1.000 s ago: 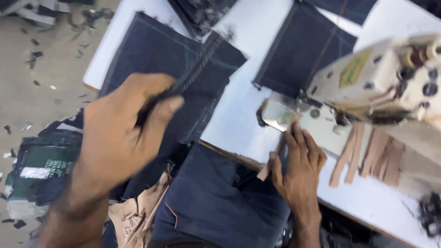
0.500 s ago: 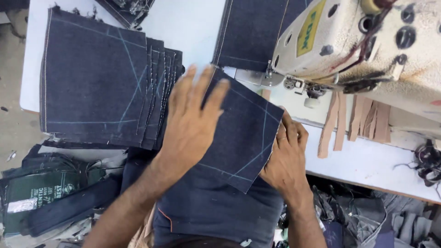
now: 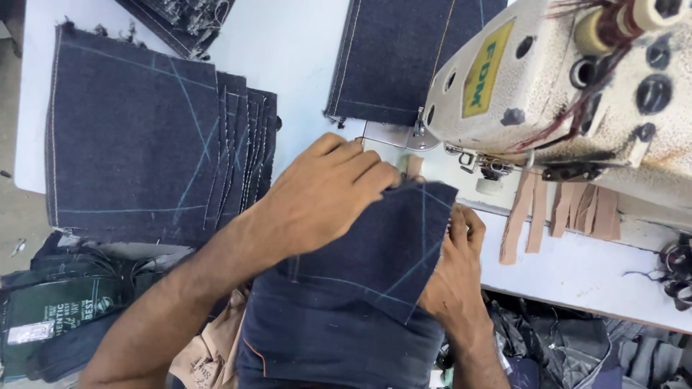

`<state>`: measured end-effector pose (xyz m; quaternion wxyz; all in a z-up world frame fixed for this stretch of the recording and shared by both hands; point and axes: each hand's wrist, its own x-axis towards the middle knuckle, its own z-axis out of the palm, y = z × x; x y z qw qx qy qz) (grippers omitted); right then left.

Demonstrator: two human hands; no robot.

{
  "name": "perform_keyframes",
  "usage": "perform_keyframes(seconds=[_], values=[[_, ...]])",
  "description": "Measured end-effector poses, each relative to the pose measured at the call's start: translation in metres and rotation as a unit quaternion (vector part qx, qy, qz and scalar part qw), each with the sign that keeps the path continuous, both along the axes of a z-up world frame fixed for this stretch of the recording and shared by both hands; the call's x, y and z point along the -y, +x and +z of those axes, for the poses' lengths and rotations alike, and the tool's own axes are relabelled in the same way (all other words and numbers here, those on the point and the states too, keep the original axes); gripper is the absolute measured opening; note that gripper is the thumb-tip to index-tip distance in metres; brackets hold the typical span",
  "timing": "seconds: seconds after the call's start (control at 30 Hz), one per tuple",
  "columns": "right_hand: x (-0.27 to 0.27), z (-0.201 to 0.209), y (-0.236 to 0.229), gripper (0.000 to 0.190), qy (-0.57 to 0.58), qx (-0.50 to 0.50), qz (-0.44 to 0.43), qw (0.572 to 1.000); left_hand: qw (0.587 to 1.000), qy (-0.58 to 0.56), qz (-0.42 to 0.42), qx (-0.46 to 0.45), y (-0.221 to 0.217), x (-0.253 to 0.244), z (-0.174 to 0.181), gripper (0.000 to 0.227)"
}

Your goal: Sewing denim pockets using an industrial stitching machine.

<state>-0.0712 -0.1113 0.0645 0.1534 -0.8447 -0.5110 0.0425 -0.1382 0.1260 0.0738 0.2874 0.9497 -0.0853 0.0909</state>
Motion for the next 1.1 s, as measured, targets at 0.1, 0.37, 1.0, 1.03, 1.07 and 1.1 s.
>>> perform_keyframes(seconds=[0.1,0.37,1.0,1.03,1.07,1.1], values=[[0.001,-0.001,0.001,0.067,0.019,-0.017,-0.003,1.0,0.999,-0.047,-0.016,-0.005,-0.001,0.002,0.027,0.035],[0.007,-0.004,0.001,0.046,0.059,-0.106,-0.022,0.992,0.982,0.136,0.03,0.124,0.019,0.014,0.004,0.02],[0.051,-0.087,0.002,0.041,0.0,-0.087,-0.131,0.988,0.983,0.115,0.048,0.131,0.031,0.008,-0.023,0.015],[0.054,-0.091,0.001,0.041,0.001,-0.086,-0.13,0.988,0.983,0.116,0.048,0.132,0.031,0.007,-0.022,0.015],[0.057,-0.096,0.001,0.04,0.007,-0.096,-0.139,0.986,0.983,0.111,0.049,0.134,0.031,0.007,-0.022,0.016],[0.06,-0.1,0.001,0.04,0.012,-0.106,-0.148,0.983,0.984,0.106,0.05,0.137,0.031,0.006,-0.021,0.016]])
